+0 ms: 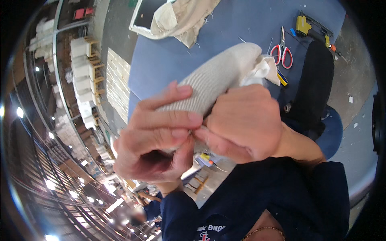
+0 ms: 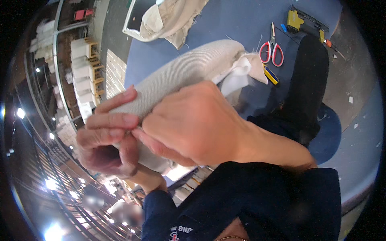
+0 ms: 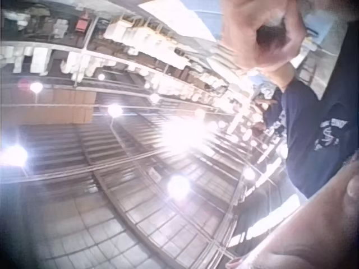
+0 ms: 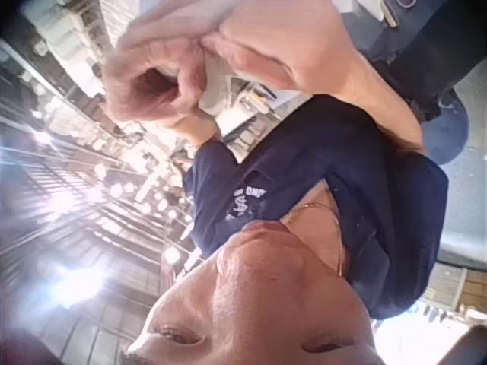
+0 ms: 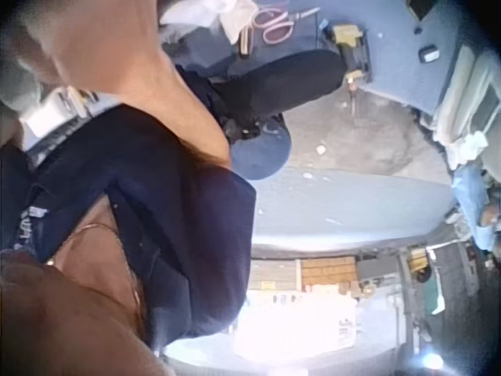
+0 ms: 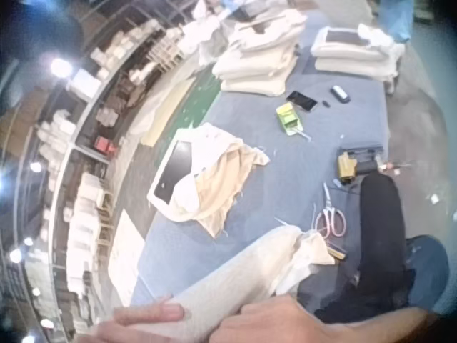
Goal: The person is upholstering a chair component, likely an armrest or seat frame. They use a staple gun to secure fabric over a foam-covered frame, repeatedly pulling the material taut and trimming excess with scissors. The process involves folding edges and ensuring a smooth finish on the upholstered piece.
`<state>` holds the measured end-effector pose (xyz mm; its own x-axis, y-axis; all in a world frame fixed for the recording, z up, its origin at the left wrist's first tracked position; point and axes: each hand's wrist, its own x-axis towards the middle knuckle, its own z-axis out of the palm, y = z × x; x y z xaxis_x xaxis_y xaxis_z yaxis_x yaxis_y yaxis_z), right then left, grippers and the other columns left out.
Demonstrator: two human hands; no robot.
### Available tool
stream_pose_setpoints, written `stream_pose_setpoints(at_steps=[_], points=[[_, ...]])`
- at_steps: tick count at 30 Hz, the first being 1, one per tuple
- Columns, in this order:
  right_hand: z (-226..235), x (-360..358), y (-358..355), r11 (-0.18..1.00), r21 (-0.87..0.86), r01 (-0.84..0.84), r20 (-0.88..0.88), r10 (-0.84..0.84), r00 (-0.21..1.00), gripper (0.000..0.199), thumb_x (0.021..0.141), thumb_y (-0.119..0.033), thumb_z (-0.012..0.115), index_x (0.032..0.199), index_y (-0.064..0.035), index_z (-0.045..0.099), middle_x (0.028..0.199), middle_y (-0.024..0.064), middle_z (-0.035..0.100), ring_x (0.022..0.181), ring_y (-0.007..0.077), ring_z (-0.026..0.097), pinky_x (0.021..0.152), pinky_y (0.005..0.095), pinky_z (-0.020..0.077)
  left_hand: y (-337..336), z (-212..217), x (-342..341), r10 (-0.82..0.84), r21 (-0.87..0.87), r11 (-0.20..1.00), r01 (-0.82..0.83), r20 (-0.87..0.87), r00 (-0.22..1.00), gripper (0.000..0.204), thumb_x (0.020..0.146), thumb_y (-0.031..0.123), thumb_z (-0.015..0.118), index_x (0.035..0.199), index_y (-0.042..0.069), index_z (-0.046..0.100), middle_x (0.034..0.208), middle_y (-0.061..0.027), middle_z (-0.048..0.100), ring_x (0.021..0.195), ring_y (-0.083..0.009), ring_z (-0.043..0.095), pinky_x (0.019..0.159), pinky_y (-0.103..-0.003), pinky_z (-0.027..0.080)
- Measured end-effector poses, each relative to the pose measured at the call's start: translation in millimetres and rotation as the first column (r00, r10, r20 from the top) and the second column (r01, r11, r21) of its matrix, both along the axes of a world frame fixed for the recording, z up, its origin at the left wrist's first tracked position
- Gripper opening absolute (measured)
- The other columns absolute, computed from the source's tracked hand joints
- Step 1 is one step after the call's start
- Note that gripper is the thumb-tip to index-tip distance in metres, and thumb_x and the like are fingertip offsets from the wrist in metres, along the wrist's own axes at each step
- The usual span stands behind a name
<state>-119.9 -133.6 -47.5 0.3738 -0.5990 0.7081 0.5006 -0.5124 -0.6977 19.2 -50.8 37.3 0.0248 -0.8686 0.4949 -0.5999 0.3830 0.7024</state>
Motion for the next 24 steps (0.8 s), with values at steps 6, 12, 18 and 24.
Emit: stream_pose_setpoints(at_steps=[6,12,18,24], points=[[-1,-5,6,0.999,0.038,0.01,-0.042,-0.009,0.999,0.015,0.088,-0.005,0.071,0.083,0.006,0.063,0.067,0.0111,0.055,0.054,0.0226,0.054,0.052,0.0314,0.0421,0,1,-8,0.077,-0.019,0.997,-0.075,0.092,0.993,0.014,0.084,-0.013,0.06,0.094,-0.003,0.06,0.087,-0.0225,0.068,0.09,-0.0302,0.07,0.093,-0.062,0.055],[2,-11,18,0.975,0.214,0.063,-0.045,-0.054,0.998,0.022,0.091,0.003,0.069,0.112,0.0099,0.067,0.105,0.0148,0.069,0.084,0.0143,0.063,0.077,0.0261,0.0529,0,8,5,0.088,0.008,0.996,-0.09,0.15,0.985,0.014,0.086,-0.016,0.06,0.094,-0.005,0.062,0.093,-0.0229,0.071,0.095,-0.0305,0.072,0.095,-0.046,0.055],[-3,-3,17,0.985,0.146,0.095,-0.018,-0.093,0.996,0.023,0.087,0.004,0.075,0.11,0.0102,0.071,0.098,0.0143,0.071,0.082,0.0149,0.064,0.075,0.0259,0.0526,0,9,5,0.102,0.026,0.994,-0.108,0.185,0.977,0.013,0.089,-0.013,0.062,0.098,-0.004,0.064,0.099,-0.0214,0.073,0.103,-0.0318,0.071,0.094,-0.04,0.054],[-4,1,23,0.906,0.408,-0.114,0.052,0.102,0.993,0.028,0.083,0.006,0.079,0.109,0.0091,0.072,0.094,0.0111,0.07,0.083,0.0138,0.064,0.074,0.0249,0.0514,3,10,7,0.112,0.021,0.993,-0.117,0.17,0.979,0.014,0.09,-0.013,0.061,0.099,-0.003,0.064,0.1,-0.0214,0.073,0.104,-0.0326,0.071,0.094,-0.04,0.053]])
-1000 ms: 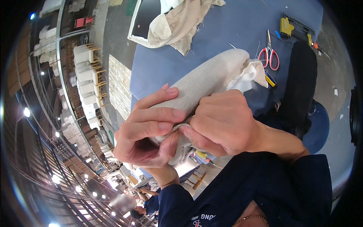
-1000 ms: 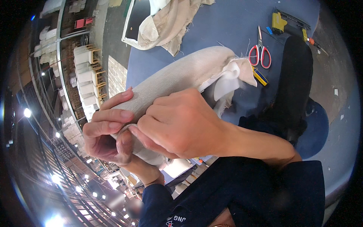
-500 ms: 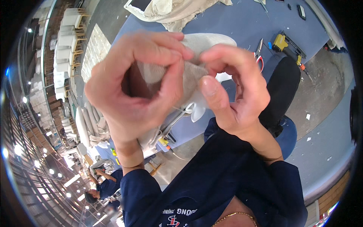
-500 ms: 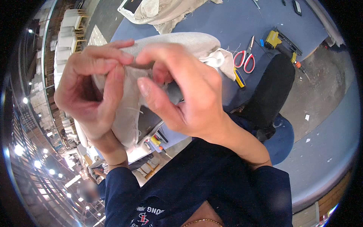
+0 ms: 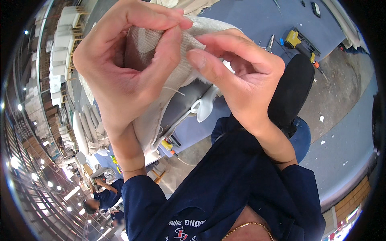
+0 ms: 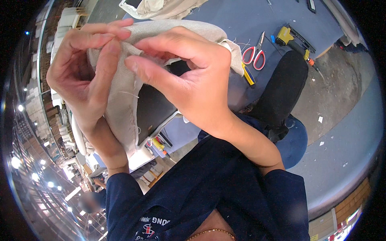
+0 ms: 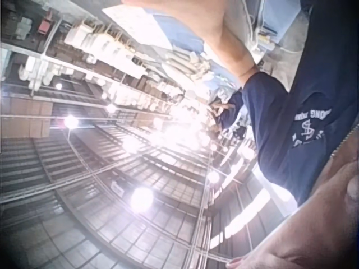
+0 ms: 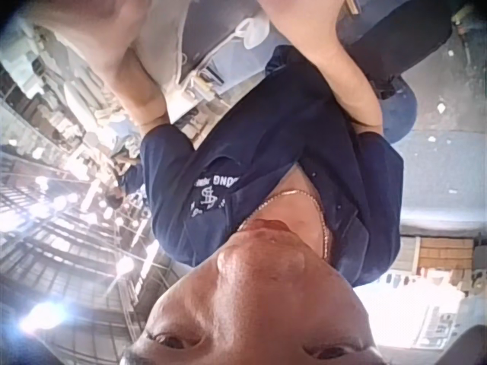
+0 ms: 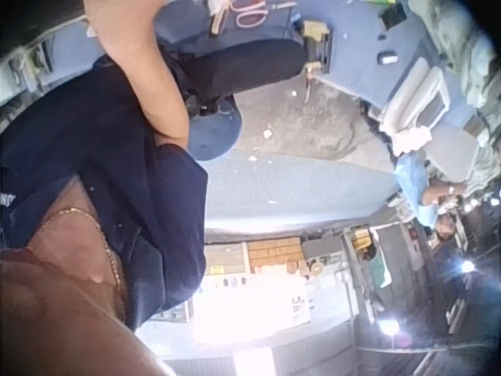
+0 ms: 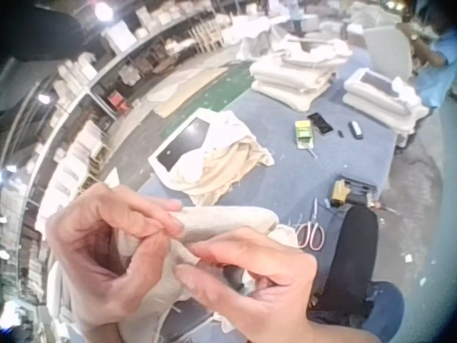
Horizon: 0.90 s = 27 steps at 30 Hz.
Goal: The person is upholstering a chair component, likely an armrest or seat frame. They use a staple gun to secure fabric over a foam-covered frame, repeatedly pulling the material taut and trimming excess with scissors. The process involves folding edges and ensuring a smooth finish on the upholstered piece.
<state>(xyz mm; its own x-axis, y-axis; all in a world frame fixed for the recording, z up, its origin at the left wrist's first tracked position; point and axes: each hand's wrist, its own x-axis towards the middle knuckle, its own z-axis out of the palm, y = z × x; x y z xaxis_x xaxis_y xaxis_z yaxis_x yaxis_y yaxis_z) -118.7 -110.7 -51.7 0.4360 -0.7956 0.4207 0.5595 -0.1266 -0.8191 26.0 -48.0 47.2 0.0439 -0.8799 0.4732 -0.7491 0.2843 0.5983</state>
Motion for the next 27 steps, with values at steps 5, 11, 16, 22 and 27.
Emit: stream_pose_setpoints(at_steps=[5,11,16,22,27], points=[[3,8,-1,0.999,0.044,-0.017,0.044,0.015,0.999,0.022,0.083,0.006,0.08,0.104,0.0087,0.072,0.093,0.0108,0.07,0.081,0.013,0.064,0.072,0.0252,0.0518,-2,-2,6,0.004,-0.003,1.0,-0.005,-0.026,1.0,0.013,0.09,-0.013,0.062,0.098,-0.003,0.063,0.098,-0.022,0.073,0.104,-0.034,0.071,0.096,-0.041,0.053],[7,21,-4,1.0,-0.012,0.007,-0.044,-0.008,0.999,0.014,0.085,-0.002,0.081,0.093,0.0049,0.071,0.083,0.0065,0.068,0.074,0.0122,0.061,0.072,0.0248,0.0497,-2,-4,16,0.006,-0.012,1.0,-0.007,-0.061,0.998,0.012,0.089,-0.012,0.061,0.096,-0.002,0.061,0.097,-0.0234,0.072,0.103,-0.0376,0.071,0.099,-0.05,0.051],[-1,35,-22,0.91,-0.356,0.214,-0.06,-0.251,0.966,0.018,0.082,-0.008,0.082,0.08,-0.0006,0.066,0.072,0.0048,0.061,0.064,0.017,0.055,0.08,0.0348,0.049,-5,-10,24,0.0,-0.027,1.0,-0.003,-0.119,0.993,0.013,0.089,-0.012,0.059,0.096,-0.001,0.06,0.095,-0.0239,0.07,0.1,-0.0358,0.07,0.099,-0.059,0.051],[-2,54,-28,0.941,-0.278,0.194,0.006,-0.201,0.98,0.017,0.079,-0.004,0.08,0.076,-0.0024,0.063,0.067,0.0028,0.055,0.063,0.0195,0.053,0.088,0.0486,0.0484,-6,-13,35,0.037,-0.033,0.999,-0.042,-0.151,0.988,0.008,0.09,-0.004,0.063,0.094,0.002,0.059,0.091,-0.0224,0.068,0.095,-0.0319,0.07,0.097,-0.065,0.051],[2,60,-27,0.966,-0.204,0.158,-0.025,-0.167,0.986,0.017,0.076,-0.002,0.08,0.075,-0.0032,0.063,0.064,0.0022,0.053,0.061,0.0198,0.051,0.093,0.0543,0.0479,-8,-11,37,0.074,-0.013,0.997,-0.077,-0.187,0.98,0.012,0.088,0.001,0.067,0.096,0.003,0.058,0.089,-0.022,0.067,0.093,-0.0313,0.07,0.095,-0.068,0.051]])
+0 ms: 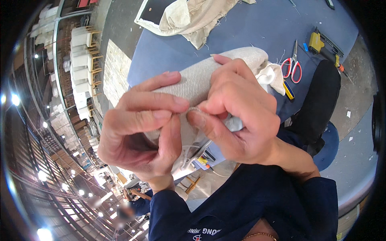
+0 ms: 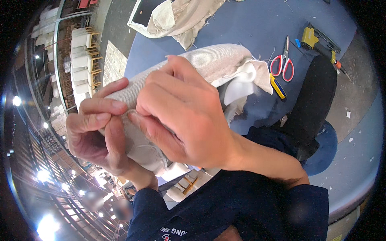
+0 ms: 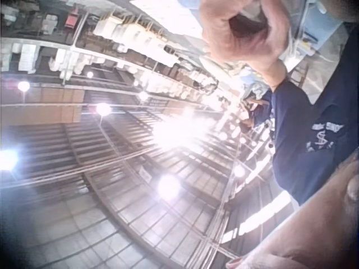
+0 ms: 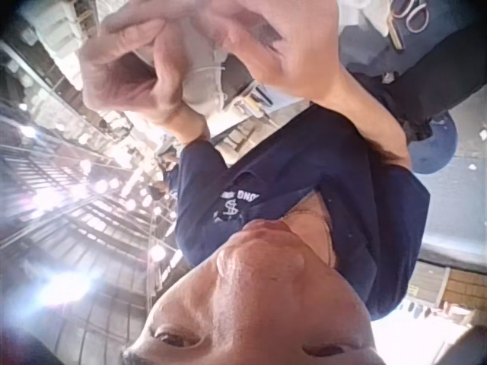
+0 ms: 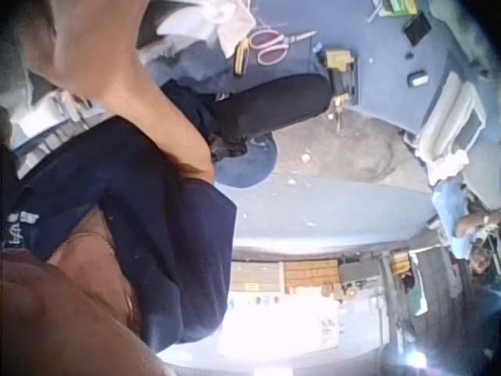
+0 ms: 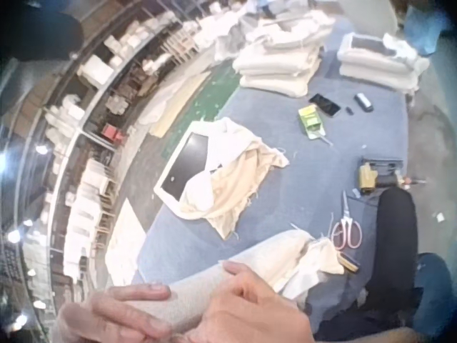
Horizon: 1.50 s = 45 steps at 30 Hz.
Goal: The person is upholstering a chair component, likely an armrest or seat frame. They use a staple gun to secure fabric over a foam-covered frame, repeatedly pulling the material taut and trimming excess with scissors. The process involves folding edges and ensuring a smooth finish on the upholstered piece.
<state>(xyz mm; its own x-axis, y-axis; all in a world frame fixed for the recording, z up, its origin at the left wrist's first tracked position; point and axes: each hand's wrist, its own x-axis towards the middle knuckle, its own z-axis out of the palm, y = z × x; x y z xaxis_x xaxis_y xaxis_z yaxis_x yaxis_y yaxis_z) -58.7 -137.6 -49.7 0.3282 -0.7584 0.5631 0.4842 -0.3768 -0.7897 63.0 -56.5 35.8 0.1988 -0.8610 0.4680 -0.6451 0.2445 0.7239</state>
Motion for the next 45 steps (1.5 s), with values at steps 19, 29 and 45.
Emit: stream_pose_setpoints(at_steps=[19,29,45], points=[[-30,6,-72,0.977,0.158,-0.145,-0.213,0.177,0.961,0.011,0.09,-0.011,0.07,0.087,-0.0015,0.065,0.079,0.0087,0.063,0.077,0.0227,0.06,0.076,0.0325,0.0467,-66,-4,15,0.078,0.296,0.943,-0.15,0.243,0.967,0.017,0.087,-0.001,0.071,0.098,0.001,0.058,0.109,-0.0215,0.069,0.107,-0.0282,0.066,0.099,-0.043,0.049],[-329,-231,-255,0.904,-0.395,0.164,-0.919,-0.392,-0.05,0.082,0.078,-0.016,0.075,0.152,-0.015,0.039,0.125,0.0246,0.062,0.118,0.0458,0.057,0.103,0.051,0.0452,-111,6,8,0.052,0.346,0.921,-0.182,0.354,0.934,0.019,0.082,0.011,0.074,0.095,0.004,0.061,0.083,-0.0157,0.065,0.082,-0.0245,0.07,0.073,-0.036,0.051],[-187,-230,-335,0.952,0.295,-0.082,-0.901,0.306,0.309,0.053,0.084,-0.009,0.079,0.13,0.0066,0.059,0.098,0.0067,0.071,0.086,0.014,0.066,0.078,0.0318,0.0526,-123,-28,-17,0.138,0.151,0.959,-0.239,0.487,0.862,0.023,0.082,0.013,0.071,0.102,0.009,0.061,0.099,-0.0101,0.069,0.096,-0.0351,0.066,0.084,-0.049,0.048]])
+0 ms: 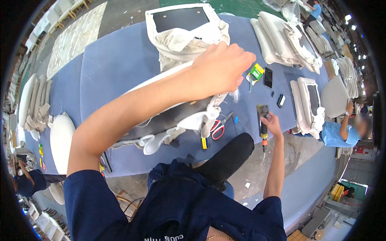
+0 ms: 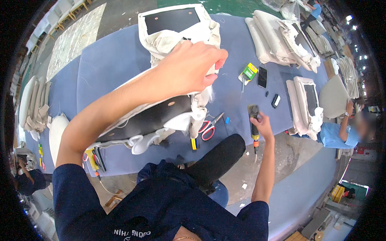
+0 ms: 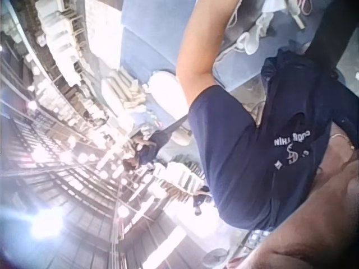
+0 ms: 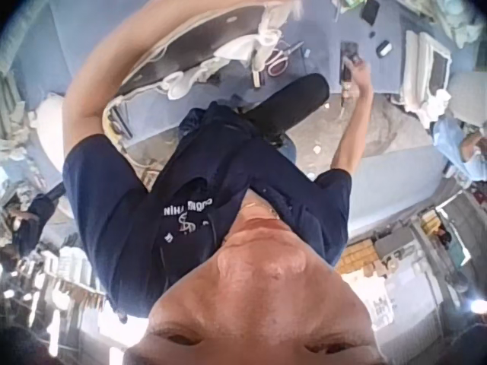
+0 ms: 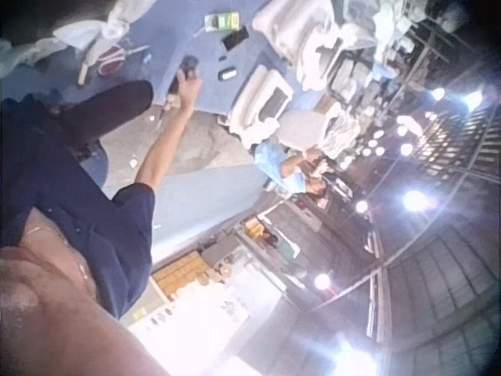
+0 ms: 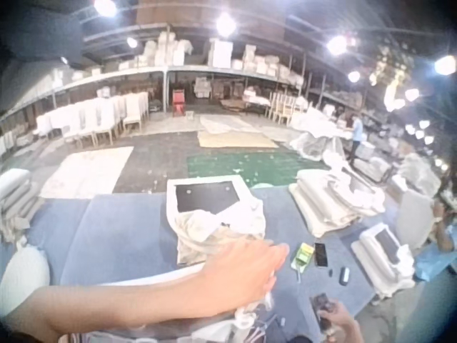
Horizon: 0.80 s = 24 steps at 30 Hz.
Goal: The person is upholstering a chair component, likely an armrest or seat frame. They use a staple gun to secure fabric over a foam-covered frame, repeatedly pulling the material taut and trimming excess with scissors. The process involves folding edges and ensuring a smooth finish on the upholstered piece.
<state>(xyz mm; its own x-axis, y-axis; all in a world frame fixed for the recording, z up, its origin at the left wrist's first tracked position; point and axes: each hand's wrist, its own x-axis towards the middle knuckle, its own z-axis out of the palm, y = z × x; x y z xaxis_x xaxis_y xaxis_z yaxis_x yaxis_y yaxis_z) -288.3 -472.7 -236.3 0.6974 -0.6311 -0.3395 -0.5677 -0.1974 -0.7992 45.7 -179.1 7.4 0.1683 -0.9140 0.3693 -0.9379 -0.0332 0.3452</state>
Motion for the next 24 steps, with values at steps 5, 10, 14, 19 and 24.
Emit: stream_pose_setpoints(at_steps=[5,10,14,19,24], points=[[111,49,107,0.958,-0.001,0.285,0.35,-0.267,0.898,0.031,0.086,-0.013,0.081,0.111,0.0004,0.069,0.091,0.0001,0.068,0.076,0.0068,0.059,0.067,0.0269,0.0481,0,-2,-3,0.043,0.052,0.998,-0.046,0.058,0.997,0.026,0.081,0.016,0.074,0.104,0.011,0.062,0.101,-0.0086,0.069,0.099,-0.0348,0.065,0.088,-0.048,0.049],[162,78,185,0.937,0.186,0.296,0.576,-0.348,0.74,0.028,0.085,-0.016,0.084,0.107,-0.0031,0.072,0.096,0.0008,0.07,0.081,0.0089,0.063,0.072,0.0271,0.0502,-12,-9,3,0.029,0.024,0.999,-0.032,0.101,0.994,0.024,0.08,0.014,0.075,0.101,0.01,0.063,0.097,-0.009,0.072,0.095,-0.0353,0.069,0.082,-0.049,0.052],[187,101,225,0.948,0.009,0.317,0.528,-0.273,0.804,0.034,0.087,-0.02,0.084,0.113,-0.0009,0.072,0.106,0.0063,0.074,0.096,0.0126,0.067,0.086,0.0292,0.0528,-17,-5,-2,0.055,0.079,0.995,-0.068,0.154,0.986,0.025,0.077,0.01,0.077,0.099,0.01,0.064,0.094,-0.0094,0.073,0.092,-0.0352,0.071,0.077,-0.048,0.054],[189,117,237,0.94,-0.12,0.321,0.628,-0.178,0.757,0.033,0.087,-0.014,0.083,0.115,0.0007,0.071,0.104,0.0044,0.074,0.091,0.0113,0.067,0.082,0.029,0.0536,-22,-8,-7,0.04,0.038,0.998,-0.05,0.221,0.974,0.029,0.074,0.005,0.076,0.099,0.009,0.064,0.095,-0.01,0.073,0.091,-0.0353,0.071,0.074,-0.047,0.055],[179,119,232,0.963,-0.039,0.265,0.644,-0.179,0.744,0.028,0.088,-0.01,0.08,0.113,0.0005,0.073,0.101,0.0045,0.075,0.089,0.0109,0.067,0.081,0.0287,0.054,-17,-8,-11,0.05,0.057,0.996,-0.066,0.24,0.969,0.034,0.072,0.003,0.075,0.103,0.01,0.062,0.098,-0.0101,0.071,0.093,-0.0351,0.069,0.074,-0.048,0.052]])
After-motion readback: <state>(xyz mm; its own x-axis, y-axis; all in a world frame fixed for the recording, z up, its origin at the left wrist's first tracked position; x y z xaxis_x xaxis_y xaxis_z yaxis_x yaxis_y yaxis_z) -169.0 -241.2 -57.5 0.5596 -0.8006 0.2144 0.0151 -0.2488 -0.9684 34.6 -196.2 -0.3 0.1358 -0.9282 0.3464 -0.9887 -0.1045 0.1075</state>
